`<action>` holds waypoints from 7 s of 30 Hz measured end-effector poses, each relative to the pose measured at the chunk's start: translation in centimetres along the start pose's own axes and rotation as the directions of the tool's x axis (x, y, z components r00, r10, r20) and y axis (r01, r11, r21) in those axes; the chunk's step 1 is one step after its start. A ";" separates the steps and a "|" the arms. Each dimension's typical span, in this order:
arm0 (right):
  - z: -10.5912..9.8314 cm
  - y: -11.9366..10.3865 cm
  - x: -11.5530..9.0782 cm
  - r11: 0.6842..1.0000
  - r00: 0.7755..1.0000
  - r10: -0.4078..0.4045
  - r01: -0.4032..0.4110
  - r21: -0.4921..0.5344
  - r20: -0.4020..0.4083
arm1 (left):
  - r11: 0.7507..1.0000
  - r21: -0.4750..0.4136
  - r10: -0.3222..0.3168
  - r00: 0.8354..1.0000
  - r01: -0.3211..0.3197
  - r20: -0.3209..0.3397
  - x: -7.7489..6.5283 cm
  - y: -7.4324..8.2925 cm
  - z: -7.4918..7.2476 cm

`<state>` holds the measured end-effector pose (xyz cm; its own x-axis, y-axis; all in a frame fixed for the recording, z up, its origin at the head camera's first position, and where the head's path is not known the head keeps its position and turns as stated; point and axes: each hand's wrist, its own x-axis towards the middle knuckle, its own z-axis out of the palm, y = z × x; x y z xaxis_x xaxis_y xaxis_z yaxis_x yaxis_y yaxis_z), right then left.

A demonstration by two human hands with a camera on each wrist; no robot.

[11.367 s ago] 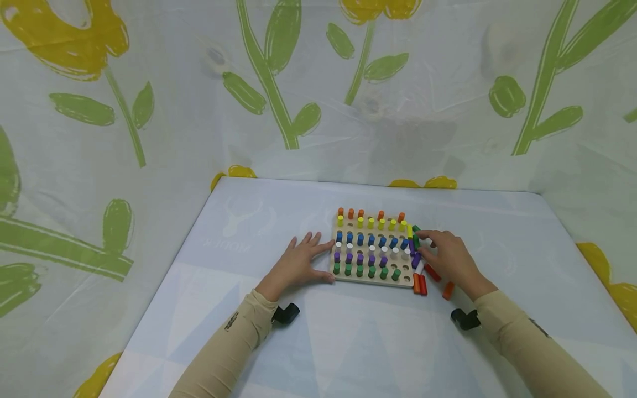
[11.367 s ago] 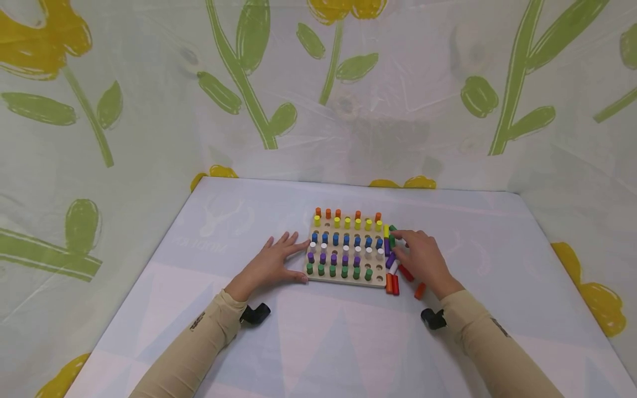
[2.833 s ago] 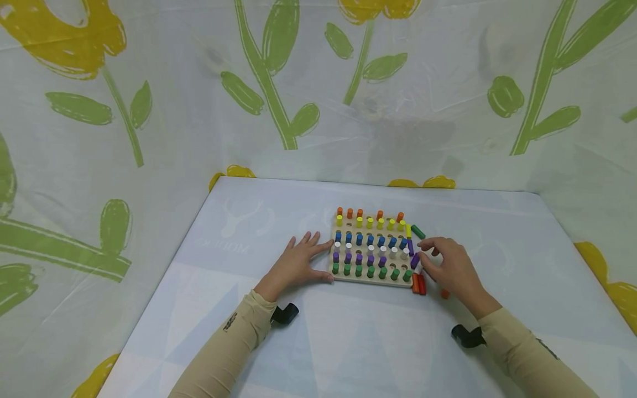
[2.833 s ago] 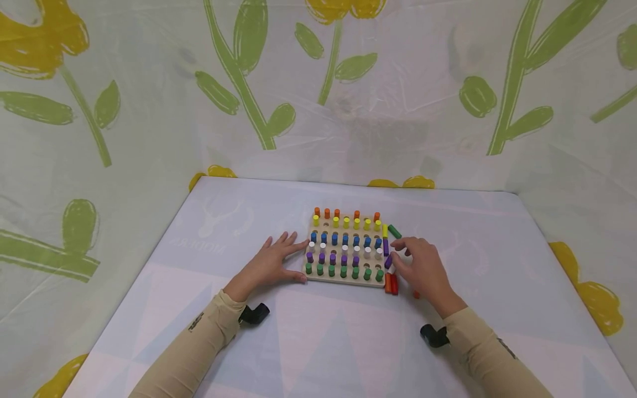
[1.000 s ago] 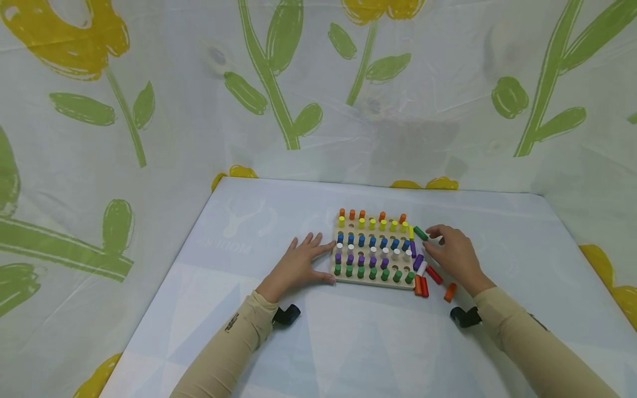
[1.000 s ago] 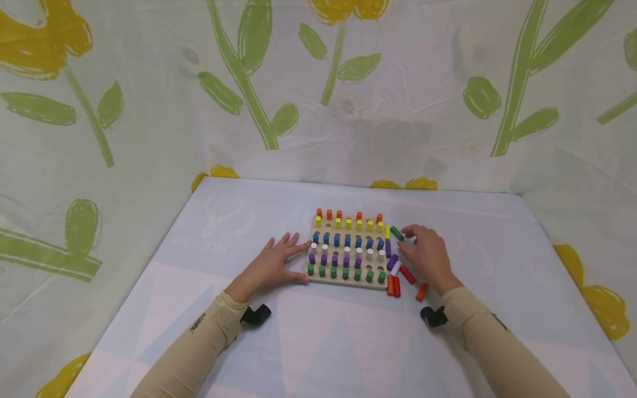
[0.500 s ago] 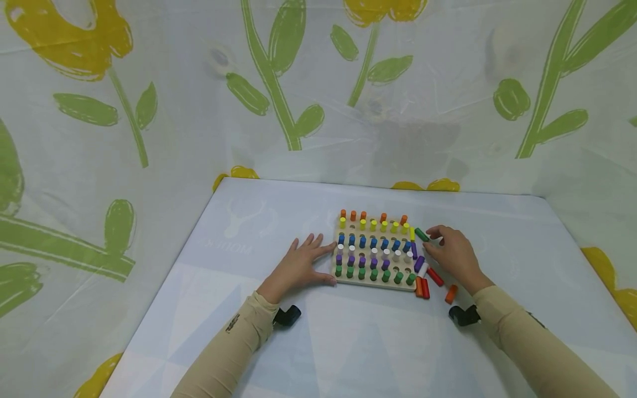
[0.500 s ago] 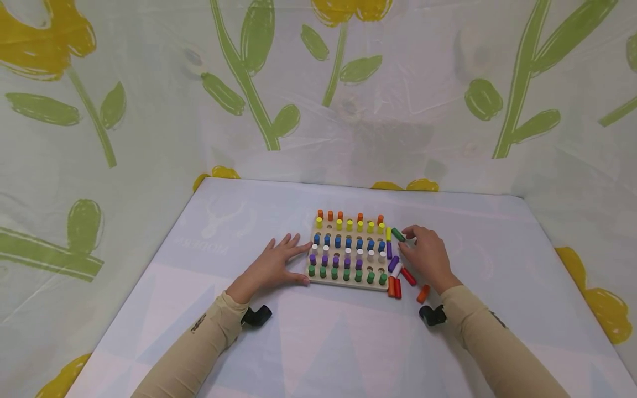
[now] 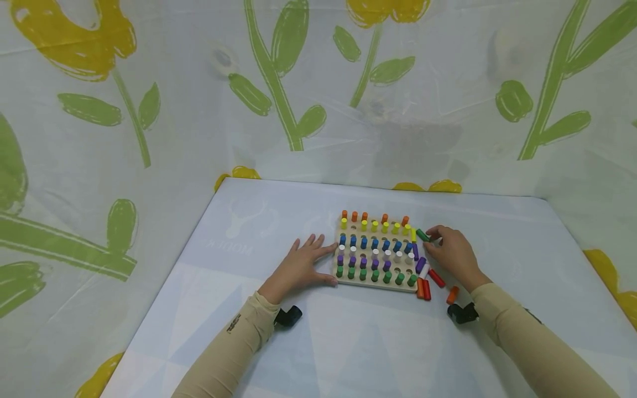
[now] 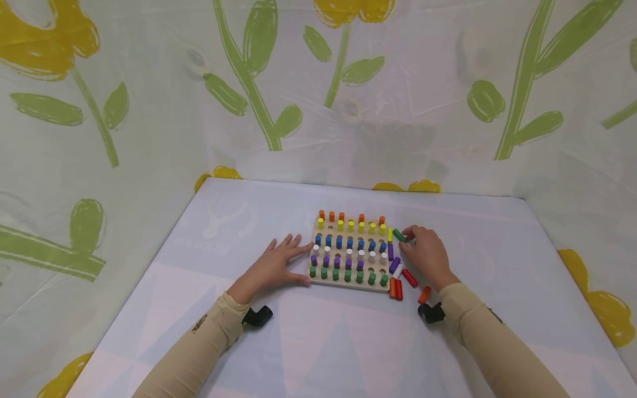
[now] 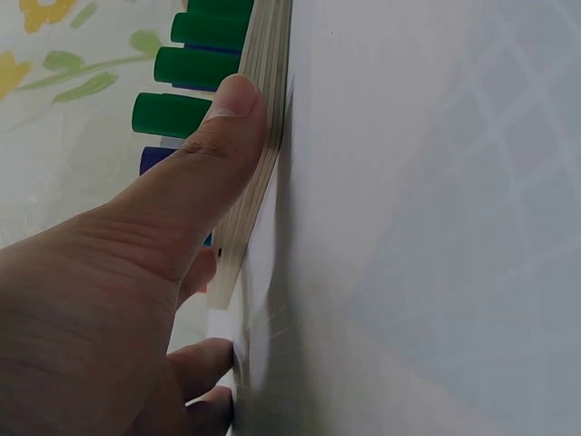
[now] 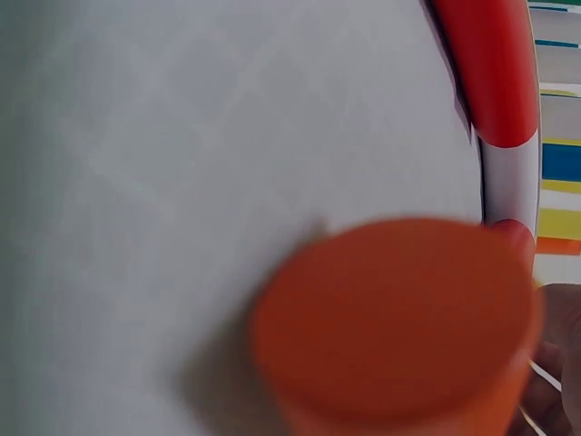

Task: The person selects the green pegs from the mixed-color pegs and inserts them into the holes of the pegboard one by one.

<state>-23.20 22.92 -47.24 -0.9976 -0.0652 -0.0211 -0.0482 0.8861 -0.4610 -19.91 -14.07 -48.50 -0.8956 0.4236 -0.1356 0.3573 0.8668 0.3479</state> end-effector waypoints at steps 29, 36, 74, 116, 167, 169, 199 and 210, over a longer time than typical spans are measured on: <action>-0.5 0.4 -1.1 0.999 0.998 0.034 -0.035 -0.012 -0.054 | 1.000 0.003 -0.001 1.000 0.001 0.006 0.1 0.4 0.1; -0.7 0.2 -1.8 0.999 0.993 -0.007 0.003 -0.036 -0.121 | 1.000 -0.024 -0.008 1.000 0.008 0.002 -0.2 0.3 -0.1; -0.6 -0.1 -2.7 0.994 0.983 -0.099 0.090 -0.065 -0.152 | 1.000 -0.020 -0.006 1.000 0.006 -0.007 -0.1 0.0 0.0; -0.4 -0.5 -4.1 0.983 0.950 -0.181 0.174 -0.052 -0.253 | 1.000 -0.017 -0.002 1.000 0.002 -0.003 0.0 0.0 0.0; 0.2 -2.1 -6.1 0.949 0.908 -0.312 0.309 -0.054 -0.279 | 1.000 -0.018 -0.004 1.000 0.004 -0.006 -0.1 0.1 -0.1; 0.3 -2.2 -6.1 0.950 0.911 -0.312 0.309 -0.055 -0.269 | 1.000 -0.018 -0.006 1.000 0.006 -0.003 -0.1 0.1 -0.1; 0.7 -2.9 -6.6 0.916 0.881 -0.398 0.396 -0.065 -0.256 | 1.000 -0.018 -0.004 1.000 0.004 -0.003 -0.1 0.1 -0.1; 0.9 -3.1 -6.6 0.910 0.878 -0.414 0.409 -0.071 -0.241 | 1.000 -0.012 -0.015 1.000 0.015 0.002 0.0 0.1 -0.1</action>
<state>-16.42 20.19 -46.48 -0.8676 -0.3137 0.3859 -0.4558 0.8118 -0.3649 -19.86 -14.01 -48.38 -0.9004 0.4112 -0.1422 0.3406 0.8696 0.3574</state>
